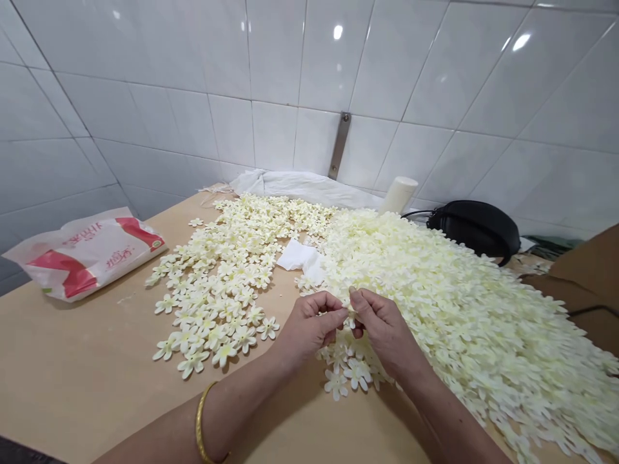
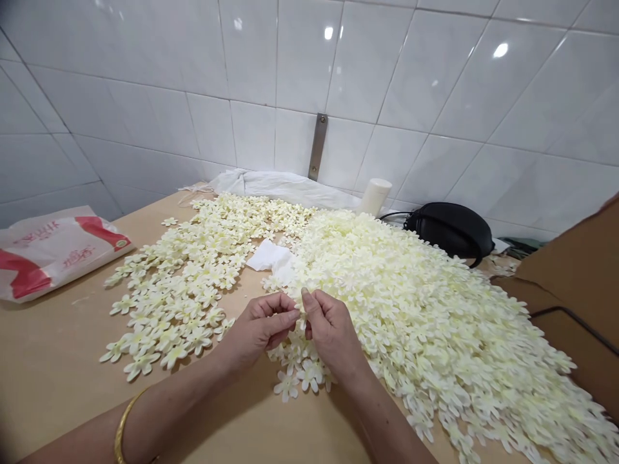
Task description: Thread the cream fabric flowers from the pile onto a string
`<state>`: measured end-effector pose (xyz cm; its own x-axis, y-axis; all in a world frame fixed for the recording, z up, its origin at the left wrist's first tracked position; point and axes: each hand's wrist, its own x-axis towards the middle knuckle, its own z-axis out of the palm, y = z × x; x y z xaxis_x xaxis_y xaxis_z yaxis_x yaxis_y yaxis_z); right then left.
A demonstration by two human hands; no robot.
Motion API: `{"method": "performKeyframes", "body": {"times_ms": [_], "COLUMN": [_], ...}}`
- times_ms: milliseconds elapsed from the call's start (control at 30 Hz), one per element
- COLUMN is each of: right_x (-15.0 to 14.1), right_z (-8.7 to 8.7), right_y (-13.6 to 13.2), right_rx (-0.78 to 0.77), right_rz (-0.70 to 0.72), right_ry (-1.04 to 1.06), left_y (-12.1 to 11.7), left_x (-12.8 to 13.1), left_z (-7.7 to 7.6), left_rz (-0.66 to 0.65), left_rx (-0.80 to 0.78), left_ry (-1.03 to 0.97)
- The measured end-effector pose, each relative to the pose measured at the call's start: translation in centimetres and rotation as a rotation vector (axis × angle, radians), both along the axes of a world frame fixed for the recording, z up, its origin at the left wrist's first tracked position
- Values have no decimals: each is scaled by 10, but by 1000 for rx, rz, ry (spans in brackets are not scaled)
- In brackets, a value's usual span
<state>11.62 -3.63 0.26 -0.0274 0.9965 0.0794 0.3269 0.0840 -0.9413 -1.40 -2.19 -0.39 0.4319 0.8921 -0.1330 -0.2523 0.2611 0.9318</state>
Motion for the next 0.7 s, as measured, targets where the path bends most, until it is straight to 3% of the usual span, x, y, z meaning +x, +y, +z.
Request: {"method": "performKeyframes", "body": {"times_ms": [133, 333, 700], "right_x": [0, -1, 2], "right_z": [2, 9, 8], "right_y": [0, -5, -4], "right_rx": [-38, 82, 64], "right_rz": [-24, -138, -94], "right_ry": [33, -153, -120], "left_y": [1, 0, 2], "left_x": [0, 1, 0], "left_z": [-2, -1, 0], "left_rz": [4, 10, 51], "left_rx": [29, 51, -19], "left_ry": [14, 37, 19]}}
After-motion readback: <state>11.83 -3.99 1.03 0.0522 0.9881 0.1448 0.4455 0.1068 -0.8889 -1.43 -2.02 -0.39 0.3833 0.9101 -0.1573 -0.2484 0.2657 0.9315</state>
